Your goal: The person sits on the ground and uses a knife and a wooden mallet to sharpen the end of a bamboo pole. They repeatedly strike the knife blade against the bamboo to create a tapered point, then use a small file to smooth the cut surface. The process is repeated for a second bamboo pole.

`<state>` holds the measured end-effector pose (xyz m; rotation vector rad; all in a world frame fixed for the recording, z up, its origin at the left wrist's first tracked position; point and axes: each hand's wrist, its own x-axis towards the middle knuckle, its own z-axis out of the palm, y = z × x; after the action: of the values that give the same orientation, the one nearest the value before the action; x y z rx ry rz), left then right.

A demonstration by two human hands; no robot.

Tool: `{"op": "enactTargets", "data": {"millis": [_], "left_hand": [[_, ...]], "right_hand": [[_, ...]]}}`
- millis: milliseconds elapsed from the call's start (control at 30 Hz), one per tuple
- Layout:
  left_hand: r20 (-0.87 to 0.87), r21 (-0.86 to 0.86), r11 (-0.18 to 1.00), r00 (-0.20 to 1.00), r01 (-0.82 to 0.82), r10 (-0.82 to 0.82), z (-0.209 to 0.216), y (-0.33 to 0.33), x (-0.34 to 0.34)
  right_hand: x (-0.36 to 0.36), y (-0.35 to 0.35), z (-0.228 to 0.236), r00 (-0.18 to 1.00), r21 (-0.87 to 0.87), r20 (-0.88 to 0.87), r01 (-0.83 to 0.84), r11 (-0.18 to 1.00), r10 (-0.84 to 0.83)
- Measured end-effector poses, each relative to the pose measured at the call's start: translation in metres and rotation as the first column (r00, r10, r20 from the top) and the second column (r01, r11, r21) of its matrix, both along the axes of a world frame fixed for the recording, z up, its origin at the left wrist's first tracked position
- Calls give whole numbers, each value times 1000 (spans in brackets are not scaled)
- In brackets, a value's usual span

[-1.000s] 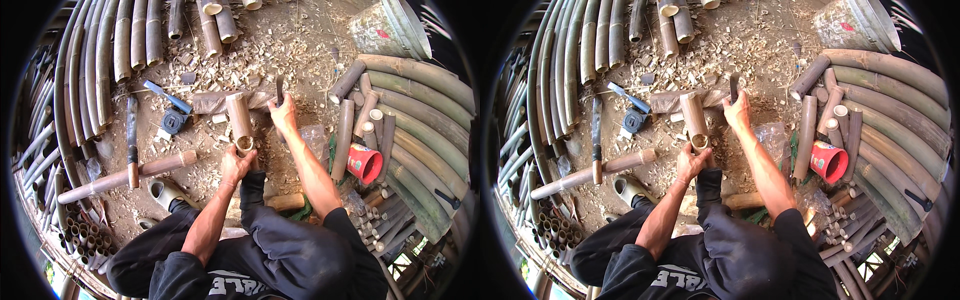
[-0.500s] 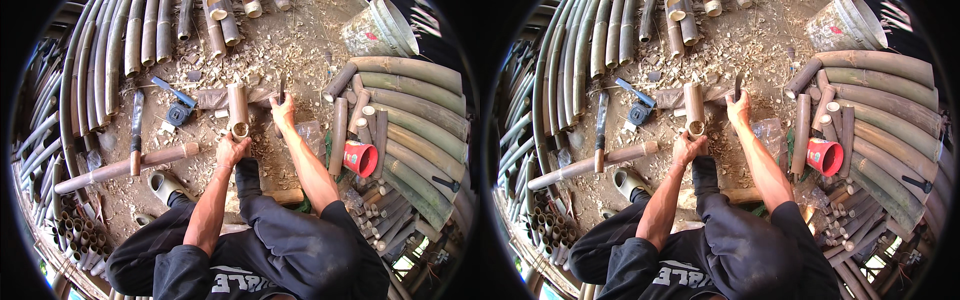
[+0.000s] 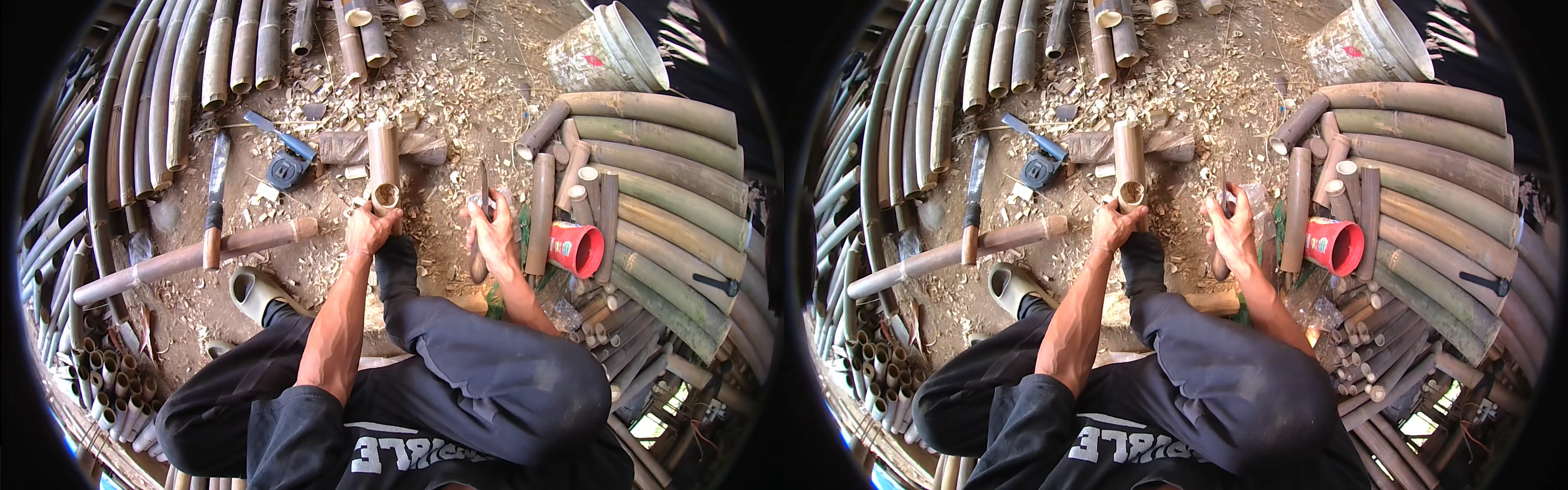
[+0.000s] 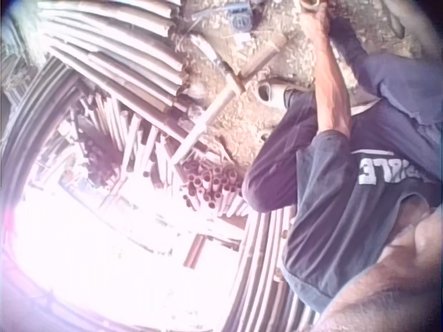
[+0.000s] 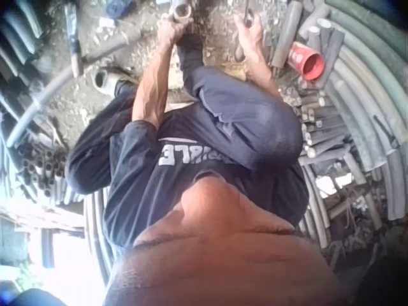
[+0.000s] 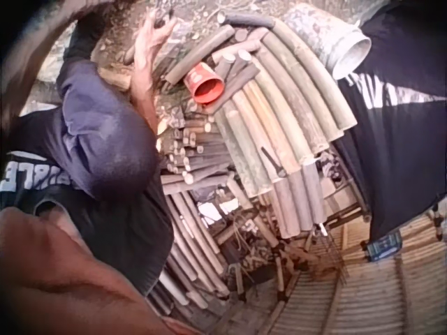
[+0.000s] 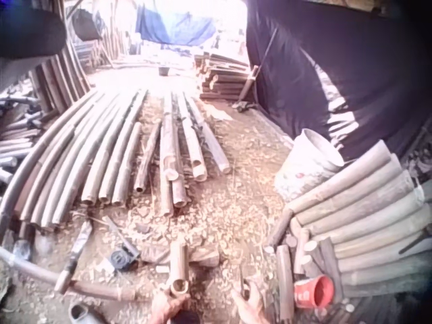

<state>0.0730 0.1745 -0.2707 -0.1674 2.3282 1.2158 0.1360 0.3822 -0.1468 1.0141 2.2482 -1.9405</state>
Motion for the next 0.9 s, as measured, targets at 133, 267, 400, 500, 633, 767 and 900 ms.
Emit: {"op": "enactTargets", "data": {"millis": [133,267,400,500,633,767,900], "left_hand": [[40,34,999,999,-28,26,0,-3,3],[106,121,991,993,-56,43,1,-1,3],[143,133,989,988,-68,49,22,-3,0],[143,115,991,989,-66,49,21,1,-4],[-121,-12,997,990,-71,69,32,2,17],[450,357,895,889,-268,87,92,5,44],[875,452,226,381,-863,-297,69,37,49]], "right_hand": [[-22,22,12,971,33,197,-147,989,138],[-50,40,22,854,253,328,-492,833,405],[-64,46,27,708,208,457,-673,710,538],[-56,44,26,687,274,357,-725,632,633],[-52,31,30,466,227,467,-885,408,751],[-71,19,33,185,201,504,-975,94,844],[-100,-4,18,-13,284,583,-934,-219,812]]}}
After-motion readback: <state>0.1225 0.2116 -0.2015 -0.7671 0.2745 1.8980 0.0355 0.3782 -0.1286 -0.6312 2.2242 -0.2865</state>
